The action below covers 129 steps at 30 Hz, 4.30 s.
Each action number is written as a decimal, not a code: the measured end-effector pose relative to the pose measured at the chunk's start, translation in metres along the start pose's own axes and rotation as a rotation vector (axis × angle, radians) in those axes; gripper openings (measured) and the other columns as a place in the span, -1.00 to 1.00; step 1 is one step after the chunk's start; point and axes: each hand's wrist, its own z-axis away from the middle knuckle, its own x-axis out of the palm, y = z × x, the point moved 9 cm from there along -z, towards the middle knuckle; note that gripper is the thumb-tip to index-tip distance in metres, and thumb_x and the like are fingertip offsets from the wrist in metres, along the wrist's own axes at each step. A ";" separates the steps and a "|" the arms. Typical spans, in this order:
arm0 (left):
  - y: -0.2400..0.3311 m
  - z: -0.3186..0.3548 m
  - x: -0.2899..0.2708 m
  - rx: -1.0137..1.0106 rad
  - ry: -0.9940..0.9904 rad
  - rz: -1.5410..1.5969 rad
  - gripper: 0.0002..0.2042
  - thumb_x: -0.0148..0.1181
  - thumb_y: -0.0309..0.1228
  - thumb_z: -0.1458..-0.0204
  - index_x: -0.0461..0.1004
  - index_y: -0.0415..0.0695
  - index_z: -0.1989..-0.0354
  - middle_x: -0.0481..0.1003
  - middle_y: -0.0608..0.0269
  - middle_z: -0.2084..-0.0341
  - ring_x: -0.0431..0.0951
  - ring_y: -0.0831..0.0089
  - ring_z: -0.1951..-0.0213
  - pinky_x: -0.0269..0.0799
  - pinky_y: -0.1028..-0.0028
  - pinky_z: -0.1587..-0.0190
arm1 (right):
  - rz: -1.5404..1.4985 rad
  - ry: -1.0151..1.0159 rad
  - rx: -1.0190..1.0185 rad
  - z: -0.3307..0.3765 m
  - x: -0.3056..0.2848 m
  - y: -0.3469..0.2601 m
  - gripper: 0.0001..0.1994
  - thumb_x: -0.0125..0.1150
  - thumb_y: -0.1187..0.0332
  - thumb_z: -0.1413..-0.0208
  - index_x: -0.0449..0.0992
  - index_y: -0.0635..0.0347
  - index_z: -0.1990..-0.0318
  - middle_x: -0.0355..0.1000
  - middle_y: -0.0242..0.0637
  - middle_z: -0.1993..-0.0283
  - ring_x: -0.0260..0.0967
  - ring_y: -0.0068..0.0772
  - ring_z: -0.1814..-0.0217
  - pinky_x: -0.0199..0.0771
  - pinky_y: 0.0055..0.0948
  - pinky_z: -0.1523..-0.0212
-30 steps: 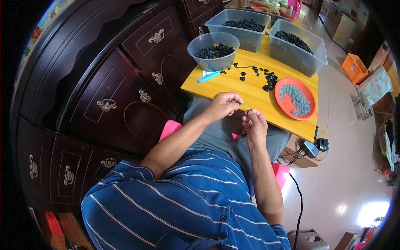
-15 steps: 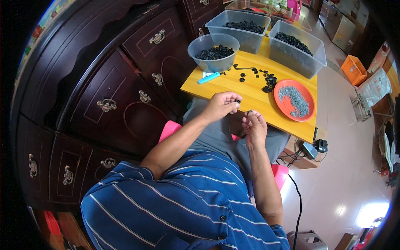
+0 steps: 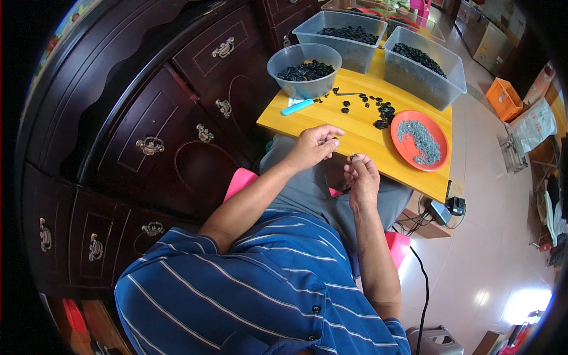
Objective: Assembling small black plastic components by hand on a yellow table.
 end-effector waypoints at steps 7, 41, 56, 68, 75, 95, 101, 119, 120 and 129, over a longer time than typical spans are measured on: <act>0.006 0.003 0.007 0.042 -0.093 -0.007 -0.78 0.19 -0.58 -0.15 0.48 -0.23 0.03 0.46 0.45 0.41 0.44 0.76 0.43 0.43 0.70 0.37 | 0.084 -0.032 -0.071 0.000 0.003 -0.003 -0.92 0.21 0.40 -0.22 0.48 0.16 0.18 0.48 -0.44 0.30 0.38 -0.67 0.38 0.33 -0.69 0.38; 0.013 0.009 0.017 0.088 -0.156 -0.160 -0.74 0.24 -0.62 -0.06 0.57 -0.21 0.05 0.43 0.48 0.42 0.36 0.76 0.39 0.35 0.71 0.31 | 0.130 -0.079 -0.098 0.001 0.009 -0.004 -0.93 0.18 0.42 -0.25 0.49 0.16 0.16 0.47 -0.46 0.33 0.39 -0.69 0.41 0.34 -0.70 0.40; 0.002 0.008 0.018 0.065 -0.184 -0.046 -0.73 0.23 -0.64 -0.07 0.55 -0.23 0.02 0.43 0.49 0.38 0.37 0.77 0.35 0.37 0.72 0.27 | 0.125 -0.039 -0.074 0.002 0.007 -0.003 -0.95 0.20 0.44 -0.21 0.51 0.19 0.22 0.46 -0.46 0.41 0.34 -0.70 0.45 0.31 -0.68 0.42; 0.005 0.010 0.022 0.050 -0.186 -0.113 -0.73 0.25 -0.64 -0.05 0.59 -0.20 0.05 0.45 0.49 0.39 0.38 0.77 0.37 0.37 0.71 0.29 | 0.129 -0.073 -0.081 0.000 0.007 0.000 -0.94 0.20 0.45 -0.21 0.51 0.19 0.20 0.47 -0.45 0.40 0.35 -0.70 0.45 0.32 -0.69 0.41; 0.021 0.010 0.018 0.126 -0.213 -0.230 -0.73 0.26 -0.59 -0.01 0.62 -0.18 0.07 0.56 0.34 0.34 0.48 0.65 0.35 0.44 0.60 0.25 | 0.145 -0.113 -0.034 0.002 0.010 0.003 -0.90 0.21 0.38 -0.25 0.55 0.19 0.17 0.51 -0.47 0.38 0.39 -0.70 0.42 0.36 -0.69 0.38; 0.010 0.008 0.022 0.063 -0.229 -0.134 -0.74 0.26 -0.62 -0.02 0.60 -0.20 0.08 0.56 0.38 0.33 0.45 0.69 0.35 0.42 0.63 0.26 | 0.064 -0.110 0.193 0.004 0.007 0.019 -0.84 0.16 0.24 -0.32 0.51 0.09 0.13 0.52 -0.51 0.33 0.46 -0.70 0.35 0.48 -0.69 0.36; 0.011 0.008 0.020 0.076 -0.211 -0.238 -0.74 0.27 -0.60 -0.02 0.59 -0.22 0.07 0.55 0.41 0.36 0.43 0.71 0.38 0.39 0.64 0.29 | 0.097 -0.095 0.179 0.002 0.004 0.019 -0.84 0.13 0.24 -0.34 0.51 0.10 0.15 0.49 -0.53 0.36 0.41 -0.74 0.41 0.46 -0.70 0.40; 0.012 0.008 0.019 0.036 -0.296 -0.170 -0.73 0.26 -0.59 -0.05 0.60 -0.21 0.04 0.59 0.30 0.24 0.54 0.63 0.22 0.48 0.57 0.12 | 0.110 -0.151 0.157 0.004 0.010 0.016 -0.83 0.18 0.28 -0.30 0.54 0.16 0.11 0.53 -0.46 0.34 0.44 -0.70 0.40 0.46 -0.70 0.40; 0.012 0.008 0.020 0.036 -0.307 -0.191 -0.73 0.27 -0.58 -0.04 0.60 -0.21 0.05 0.58 0.32 0.26 0.54 0.62 0.23 0.48 0.57 0.13 | 0.115 -0.149 0.170 0.005 0.011 0.017 -0.83 0.18 0.28 -0.30 0.54 0.16 0.11 0.53 -0.46 0.34 0.44 -0.69 0.40 0.46 -0.69 0.40; 0.045 0.018 0.034 0.197 -0.116 -0.640 -0.61 0.36 -0.46 0.09 0.52 -0.18 0.01 0.52 0.24 0.32 0.56 0.43 0.26 0.50 0.43 0.20 | 0.019 -0.147 0.229 0.002 0.006 0.024 -0.85 0.15 0.24 -0.30 0.51 0.04 0.10 0.53 -0.51 0.25 0.46 -0.66 0.28 0.50 -0.60 0.23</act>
